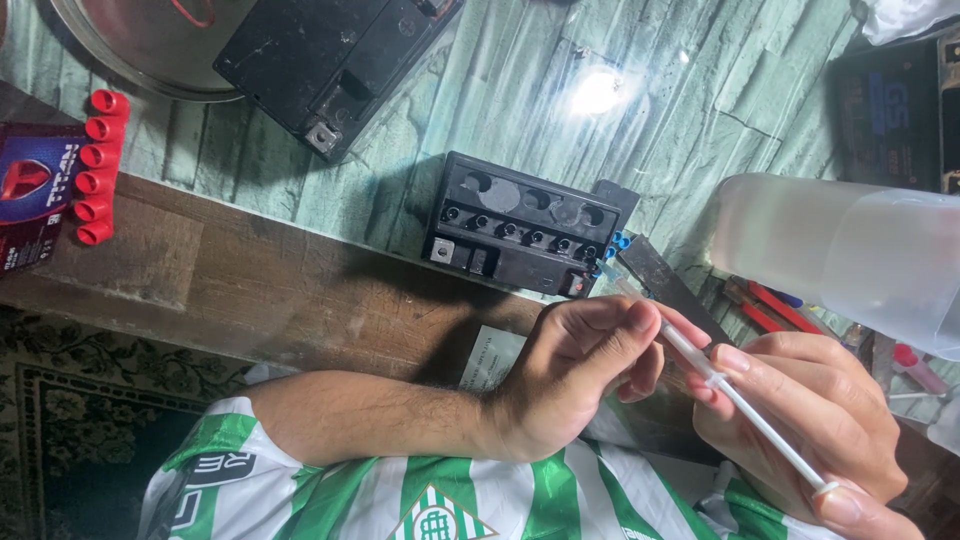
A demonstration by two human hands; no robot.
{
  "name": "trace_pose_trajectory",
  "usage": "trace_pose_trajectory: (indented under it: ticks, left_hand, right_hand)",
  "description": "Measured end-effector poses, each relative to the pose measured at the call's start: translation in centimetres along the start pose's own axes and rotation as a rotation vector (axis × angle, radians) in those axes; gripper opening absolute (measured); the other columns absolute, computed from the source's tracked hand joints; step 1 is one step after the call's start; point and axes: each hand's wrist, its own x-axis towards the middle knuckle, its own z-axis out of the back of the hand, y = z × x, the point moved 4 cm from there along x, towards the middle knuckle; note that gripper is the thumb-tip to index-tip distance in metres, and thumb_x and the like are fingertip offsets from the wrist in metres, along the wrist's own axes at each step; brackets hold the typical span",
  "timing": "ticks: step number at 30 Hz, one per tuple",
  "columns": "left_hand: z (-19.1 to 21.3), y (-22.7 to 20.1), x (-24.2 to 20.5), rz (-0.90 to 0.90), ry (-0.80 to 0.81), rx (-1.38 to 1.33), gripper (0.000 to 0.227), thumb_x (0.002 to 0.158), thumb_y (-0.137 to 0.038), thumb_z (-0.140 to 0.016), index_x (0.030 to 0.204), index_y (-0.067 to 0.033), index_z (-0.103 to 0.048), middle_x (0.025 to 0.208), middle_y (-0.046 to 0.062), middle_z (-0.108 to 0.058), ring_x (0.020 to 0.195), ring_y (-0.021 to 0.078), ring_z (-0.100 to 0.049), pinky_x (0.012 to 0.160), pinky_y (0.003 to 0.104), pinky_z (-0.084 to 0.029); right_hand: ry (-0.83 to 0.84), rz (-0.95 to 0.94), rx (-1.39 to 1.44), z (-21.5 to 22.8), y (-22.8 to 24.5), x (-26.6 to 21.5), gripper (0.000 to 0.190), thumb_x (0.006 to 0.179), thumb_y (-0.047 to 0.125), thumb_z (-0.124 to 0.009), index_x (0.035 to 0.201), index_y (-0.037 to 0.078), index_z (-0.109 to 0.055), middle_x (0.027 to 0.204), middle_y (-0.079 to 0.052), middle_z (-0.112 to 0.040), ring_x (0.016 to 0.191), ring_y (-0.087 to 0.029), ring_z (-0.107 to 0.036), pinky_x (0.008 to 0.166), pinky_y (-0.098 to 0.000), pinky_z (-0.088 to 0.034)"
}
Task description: Using a syringe to fill motorcycle battery cells with electrolyte and then sealing them with caps.
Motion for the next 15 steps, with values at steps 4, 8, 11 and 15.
trace_pose_trajectory:
  ticks: [4,8,11,15]
  left_hand:
    - [-0.02,-0.05,-0.02,0.017,-0.006,0.018,0.040,0.109,-0.043,-0.055,0.112,-0.0069,-0.072,0.069,0.000,-0.056,0.066,0.0057,-0.049,0.065,0.019,-0.038]
    - [-0.02,-0.12,-0.07,0.016,-0.009,0.033,0.041,0.109,-0.044,-0.055,0.112,-0.0074,-0.072,0.068,-0.001,-0.055,0.065,0.0059,-0.048,0.065,0.019,-0.038]
    - [-0.03,-0.16,-0.05,0.012,-0.007,0.040,0.041,0.109,-0.044,-0.055,0.112,-0.0068,-0.072,0.069,-0.001,-0.055,0.065,0.0057,-0.048,0.065,0.019,-0.038]
    - [0.06,-0.13,-0.09,0.006,0.005,0.053,0.040,0.110,-0.042,-0.054,0.113,-0.0072,-0.072,0.070,-0.001,-0.056,0.066,0.0059,-0.049,0.065,0.019,-0.038]
  right_hand:
    - [-0.015,0.208,0.041,-0.30,0.26,0.43,0.058,0.093,-0.004,-0.074,0.130,0.007,-0.032,0.101,-0.025,-0.067,0.064,-0.033,-0.063,0.059,-0.0465,-0.056]
    - [0.050,0.242,0.042,-0.05,0.74,1.11,0.064,0.093,-0.005,-0.074,0.134,0.014,-0.028,0.106,-0.028,-0.065,0.069,-0.032,-0.066,0.065,-0.0463,-0.059]
    - [0.034,0.299,0.054,-0.21,0.49,1.29,0.060,0.094,-0.004,-0.075,0.133,0.011,-0.032,0.104,-0.029,-0.065,0.067,-0.032,-0.065,0.062,-0.0454,-0.058]
    - [0.075,0.302,0.037,0.34,0.32,0.77,0.056,0.095,-0.002,-0.075,0.130,0.009,-0.033,0.106,-0.029,-0.066,0.070,-0.035,-0.067,0.066,-0.0481,-0.061]
